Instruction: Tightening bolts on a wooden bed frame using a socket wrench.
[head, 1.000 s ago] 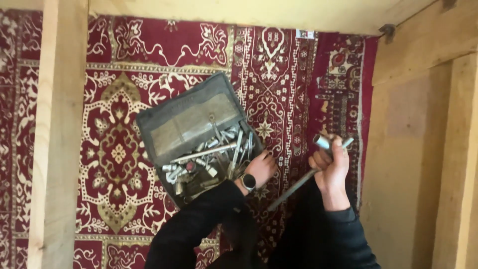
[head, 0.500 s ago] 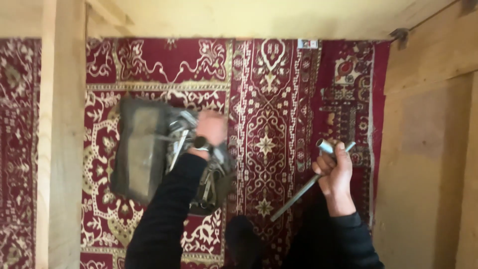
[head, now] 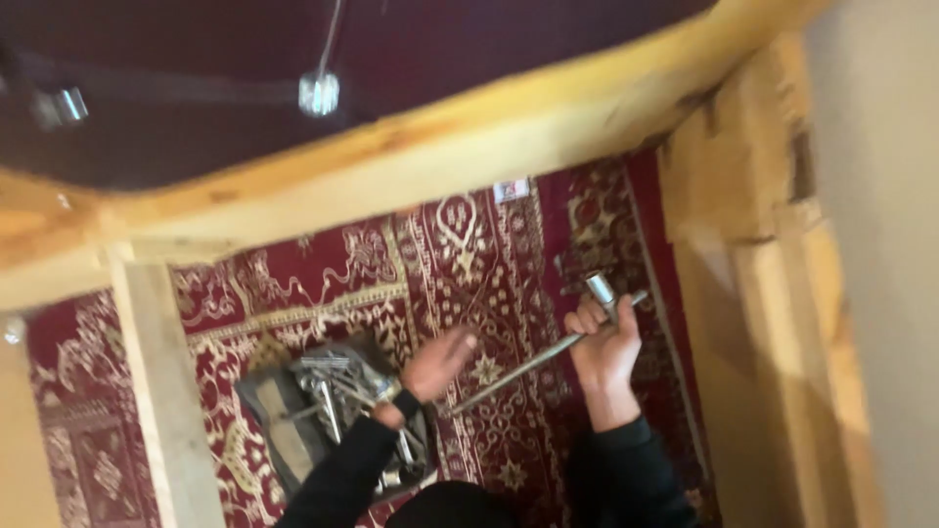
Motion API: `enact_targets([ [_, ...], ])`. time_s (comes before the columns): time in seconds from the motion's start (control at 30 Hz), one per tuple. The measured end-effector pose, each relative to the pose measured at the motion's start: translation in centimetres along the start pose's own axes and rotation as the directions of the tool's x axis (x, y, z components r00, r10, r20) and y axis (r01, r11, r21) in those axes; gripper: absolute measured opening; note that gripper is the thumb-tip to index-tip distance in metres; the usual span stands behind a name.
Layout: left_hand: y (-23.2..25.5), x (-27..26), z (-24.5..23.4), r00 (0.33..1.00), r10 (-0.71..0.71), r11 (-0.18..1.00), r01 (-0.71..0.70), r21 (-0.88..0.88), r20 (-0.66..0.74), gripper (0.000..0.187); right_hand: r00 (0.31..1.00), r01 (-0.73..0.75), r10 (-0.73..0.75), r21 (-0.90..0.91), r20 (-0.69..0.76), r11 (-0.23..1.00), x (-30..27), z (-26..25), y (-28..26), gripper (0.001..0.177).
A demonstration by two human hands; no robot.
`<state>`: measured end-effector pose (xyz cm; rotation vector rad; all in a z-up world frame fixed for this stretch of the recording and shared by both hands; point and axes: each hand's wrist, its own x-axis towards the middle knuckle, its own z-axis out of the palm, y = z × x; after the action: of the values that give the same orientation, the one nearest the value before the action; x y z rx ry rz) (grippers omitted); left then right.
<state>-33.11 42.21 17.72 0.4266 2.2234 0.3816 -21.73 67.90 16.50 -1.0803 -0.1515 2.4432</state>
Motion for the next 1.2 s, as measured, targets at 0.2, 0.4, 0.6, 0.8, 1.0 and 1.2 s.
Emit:
enact_targets([
  [0.2,14.1,1.3,-11.0,0.932,0.205,0.979,-0.199,-0.05,0.3,0.032,0.998,0.038,-0.016,0.334,-0.068,0.942,5.2,6.7,-5.4,0.027],
  [0.4,15.1,10.5,-14.5,0.892,0.452,0.886,-0.451,-0.105,-0.015,0.036,0.996,0.089,-0.089,0.538,-0.025,0.838,12.1,11.1,-8.1,0.03],
  [0.6,11.2,17.6,-15.6,0.92,0.379,0.919,-0.361,-0.156,0.098,0.041,0.947,0.314,-0.319,0.364,-0.048,0.877,16.0,13.9,-8.0,0.024],
  [0.8,9.5,18.3,-16.8,0.875,0.481,0.87,-0.468,-0.157,0.059,0.034,0.834,0.546,-0.549,0.228,-0.056,0.806,18.0,10.4,-4.9,0.018],
  [1.0,7.7,18.2,-15.7,0.787,0.599,0.759,-0.617,-0.21,-0.147,0.031,0.779,0.624,-0.626,0.049,0.042,0.78,16.8,12.5,-4.5,0.037],
  [1.2,17.7,8.4,-16.4,0.674,0.626,0.482,-0.73,-0.485,-0.393,0.026,0.893,0.419,-0.399,0.061,-0.208,0.906,18.4,10.7,-7.7,0.034],
])
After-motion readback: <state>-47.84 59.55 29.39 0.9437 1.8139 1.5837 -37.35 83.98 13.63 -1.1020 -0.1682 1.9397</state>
